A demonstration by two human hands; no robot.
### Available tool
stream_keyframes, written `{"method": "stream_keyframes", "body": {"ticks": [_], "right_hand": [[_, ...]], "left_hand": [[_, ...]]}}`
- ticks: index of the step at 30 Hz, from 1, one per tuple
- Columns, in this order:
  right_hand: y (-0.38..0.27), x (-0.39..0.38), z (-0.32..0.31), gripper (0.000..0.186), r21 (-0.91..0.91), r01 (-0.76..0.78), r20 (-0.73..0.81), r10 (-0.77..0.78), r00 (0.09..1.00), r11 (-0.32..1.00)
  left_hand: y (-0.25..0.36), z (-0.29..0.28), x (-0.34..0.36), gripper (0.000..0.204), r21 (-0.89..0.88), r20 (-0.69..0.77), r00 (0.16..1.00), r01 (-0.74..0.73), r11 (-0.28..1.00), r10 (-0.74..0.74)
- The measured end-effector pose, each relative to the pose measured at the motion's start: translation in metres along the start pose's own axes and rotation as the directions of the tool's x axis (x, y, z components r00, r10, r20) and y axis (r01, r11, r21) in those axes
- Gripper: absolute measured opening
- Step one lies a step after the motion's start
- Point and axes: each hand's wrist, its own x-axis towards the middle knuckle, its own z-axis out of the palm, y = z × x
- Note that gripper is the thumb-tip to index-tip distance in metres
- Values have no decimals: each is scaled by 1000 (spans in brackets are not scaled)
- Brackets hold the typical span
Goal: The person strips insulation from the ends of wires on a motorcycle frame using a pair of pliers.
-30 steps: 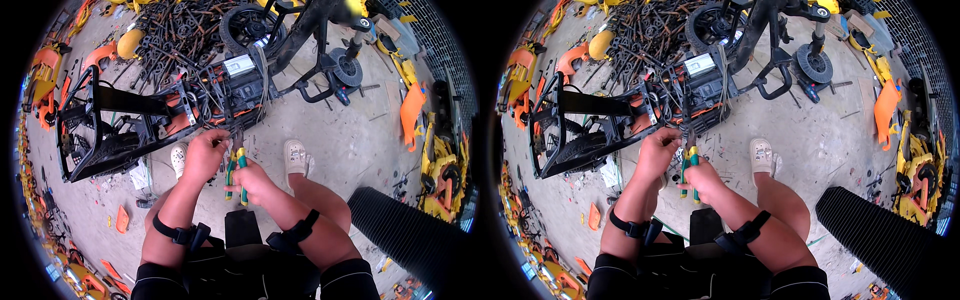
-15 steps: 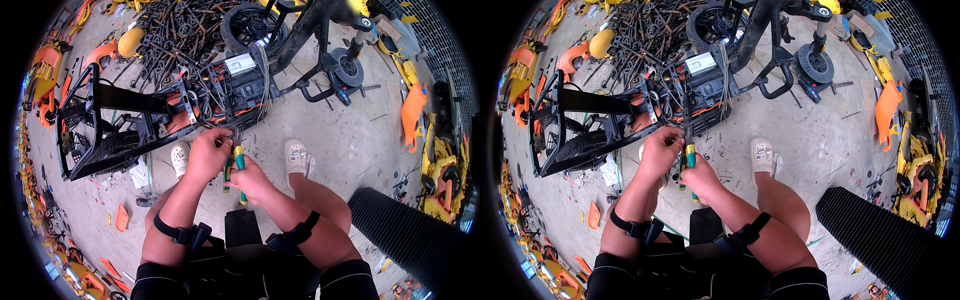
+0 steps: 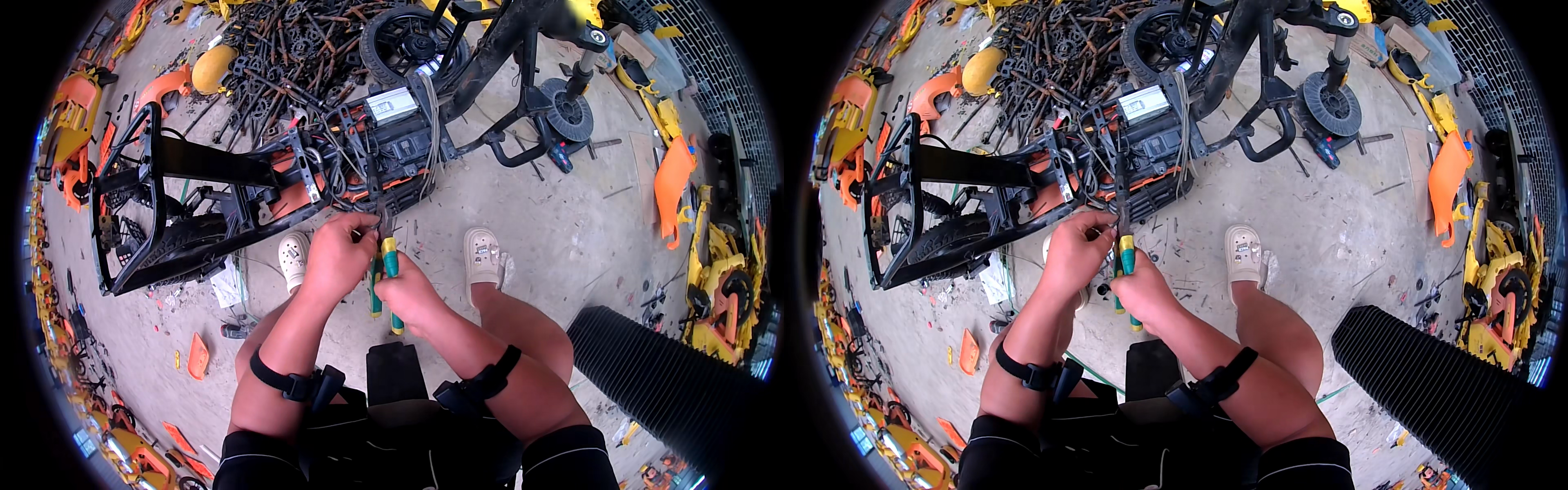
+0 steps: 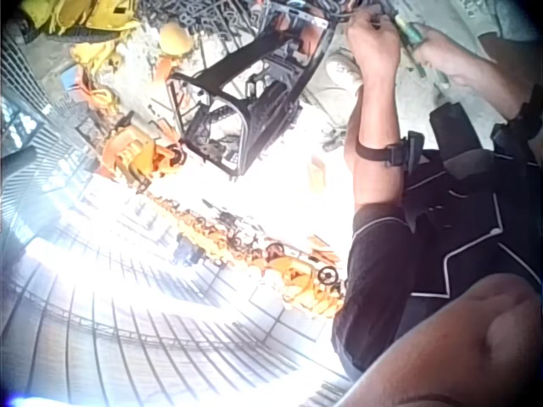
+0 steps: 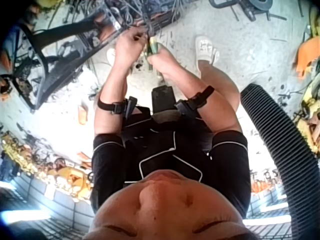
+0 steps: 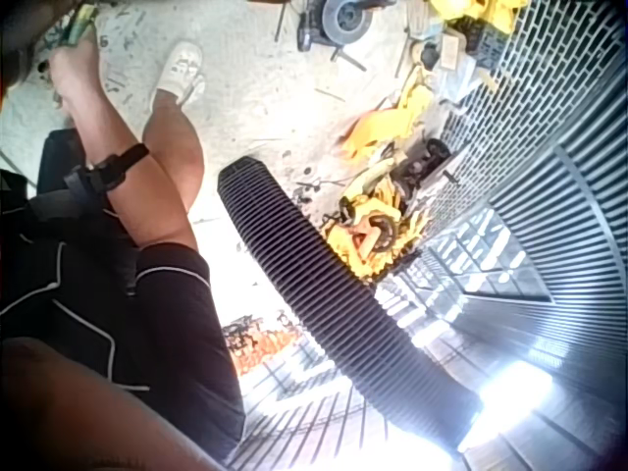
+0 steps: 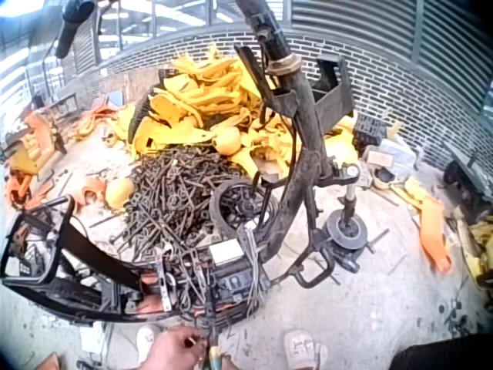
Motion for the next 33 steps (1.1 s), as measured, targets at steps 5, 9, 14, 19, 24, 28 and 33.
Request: {"method": "stream_keyframes", "body": {"ticks": [5,9,14,19,24,28,33], "right_hand": [[6,4,1,39,-70,57,-102,-64,993,996],[8,6,0,42,89,88,-32,-85,996,992],[-6,0,-1,38,322,-54,104,21,994,945],[2,8,-1,30,286,-79,48,68,997,955],[6,11,-7,24,235,-71,-28,80,996,969],[7,13,-11,20,289,-99,-41,116,992,952],[7,28,-34,22,381,-42,-147,105,984,924]], "left_hand": [[7,-2,-1,23,-57,27,1000,2,998,0],[13,-3,-2,23,-63,14,1000,3,998,-3],[-2,-2,0,25,-35,3,1000,-10,999,10],[8,-6,-3,24,112,32,999,-6,994,2],[17,-15,-8,22,260,91,993,56,964,-82],[15,-17,-11,22,336,85,993,46,941,-79],[21,-24,-10,22,310,62,986,125,943,-151]]}}
